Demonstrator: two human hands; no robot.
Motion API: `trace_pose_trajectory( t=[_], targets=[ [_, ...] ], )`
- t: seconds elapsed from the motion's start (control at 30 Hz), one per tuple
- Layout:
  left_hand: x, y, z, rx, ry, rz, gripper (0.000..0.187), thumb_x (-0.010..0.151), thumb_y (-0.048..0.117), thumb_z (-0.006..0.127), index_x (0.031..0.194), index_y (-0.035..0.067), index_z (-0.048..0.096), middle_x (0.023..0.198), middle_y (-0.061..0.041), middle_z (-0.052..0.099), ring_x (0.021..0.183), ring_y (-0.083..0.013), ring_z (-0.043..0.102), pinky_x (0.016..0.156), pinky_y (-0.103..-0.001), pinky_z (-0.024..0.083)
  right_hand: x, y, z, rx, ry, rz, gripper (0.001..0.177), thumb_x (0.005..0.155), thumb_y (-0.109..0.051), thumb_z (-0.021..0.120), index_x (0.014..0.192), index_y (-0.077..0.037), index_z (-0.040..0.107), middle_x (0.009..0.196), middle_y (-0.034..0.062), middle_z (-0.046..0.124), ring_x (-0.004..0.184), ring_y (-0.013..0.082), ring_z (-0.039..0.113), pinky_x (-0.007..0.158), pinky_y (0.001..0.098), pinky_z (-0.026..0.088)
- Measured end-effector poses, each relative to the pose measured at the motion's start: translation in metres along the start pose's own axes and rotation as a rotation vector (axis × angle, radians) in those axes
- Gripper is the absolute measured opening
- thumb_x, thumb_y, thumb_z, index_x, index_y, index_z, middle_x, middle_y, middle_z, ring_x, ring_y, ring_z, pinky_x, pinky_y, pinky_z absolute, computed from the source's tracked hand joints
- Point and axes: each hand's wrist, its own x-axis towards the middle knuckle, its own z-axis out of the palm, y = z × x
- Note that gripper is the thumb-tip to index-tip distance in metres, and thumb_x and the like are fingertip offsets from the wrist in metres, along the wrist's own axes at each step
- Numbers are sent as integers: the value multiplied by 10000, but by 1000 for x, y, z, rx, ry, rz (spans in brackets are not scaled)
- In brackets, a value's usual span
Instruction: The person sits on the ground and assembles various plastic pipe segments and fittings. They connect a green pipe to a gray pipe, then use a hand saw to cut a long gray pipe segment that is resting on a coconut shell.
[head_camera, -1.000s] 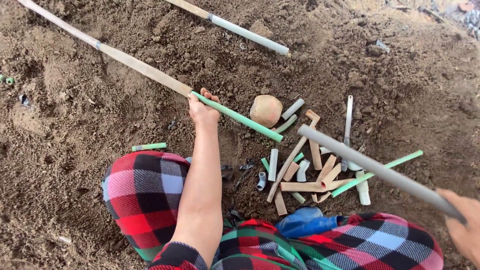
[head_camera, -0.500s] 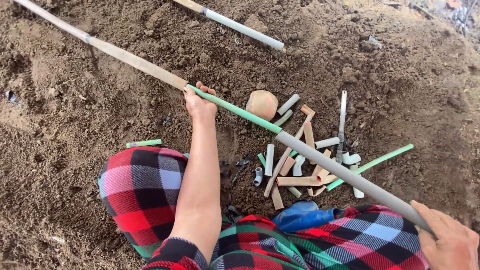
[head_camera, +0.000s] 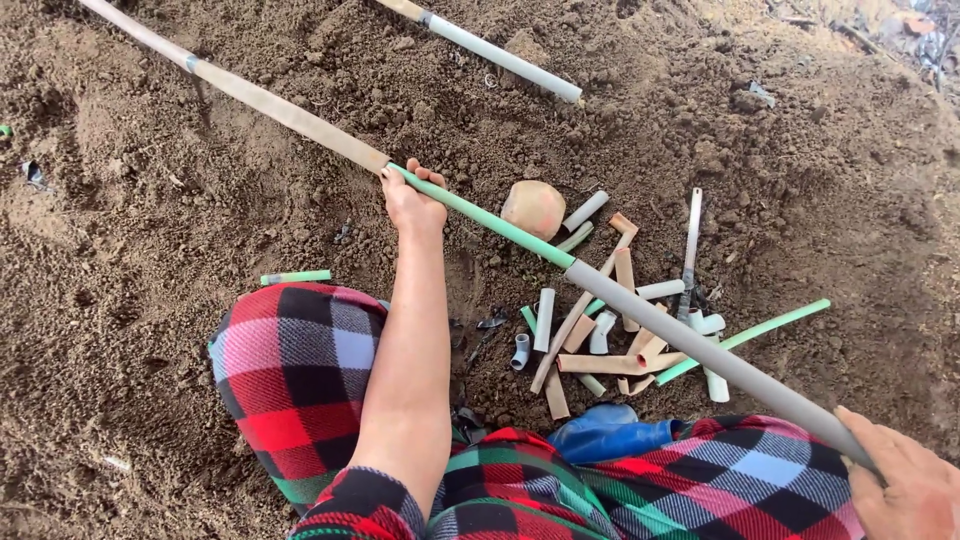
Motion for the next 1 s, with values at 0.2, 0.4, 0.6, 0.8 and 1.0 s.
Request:
trace_pose_trajectory(
  t=[0.2, 0.4, 0.6, 0.8, 1.0],
  targets=[
    [-10, 3, 5, 1, 28, 10, 221, 1017, 293, 326, 1131, 138, 436, 787, -18, 548, 535, -60, 480, 477, -198, 433, 0, 4, 4, -24, 30, -9, 536, 742, 38, 700, 1248, -139, 688, 1098, 77, 704, 785, 183, 675, 767, 287, 554],
    [-4, 1, 1, 25, 6, 17, 219, 1019, 301, 322, 1117, 139, 433, 766, -4, 545, 532, -57, 476, 479, -213, 425, 0, 9, 5, 45, 52, -33, 531, 735, 109, 684, 1237, -64, 691, 1120, 151, 691, 795, 220, 665, 728, 300, 547],
    [-4, 1, 0, -1, 28, 3, 216, 1017, 299, 333, 1123, 147, 444, 759, -2, 544, 532, -59, 478, 487, -215, 434, 1, 18, 9, 130, 109, -92, 566, 729, 199, 602, 1248, -11, 683, 1155, 199, 660, 824, 262, 619, 753, 327, 515],
    [-6, 1, 2, 5, 13, 1, 216, 1013, 292, 343, 1131, 133, 429, 787, -10, 539, 548, -58, 477, 498, -212, 441, 15, -10, -10, 58, 67, -125, 542, 704, 121, 686, 1224, -33, 675, 1070, 163, 706, 623, 203, 655, 635, 286, 554],
    [-15, 3, 2, 12, 78, -17, 218, 1009, 308, 377, 1065, 148, 515, 692, -2, 557, 507, -61, 496, 507, -221, 445, 27, -51, -11, 120, 70, -252, 560, 622, 9, 719, 1176, -37, 651, 1073, 116, 699, 690, 197, 683, 640, 303, 563]
  ],
)
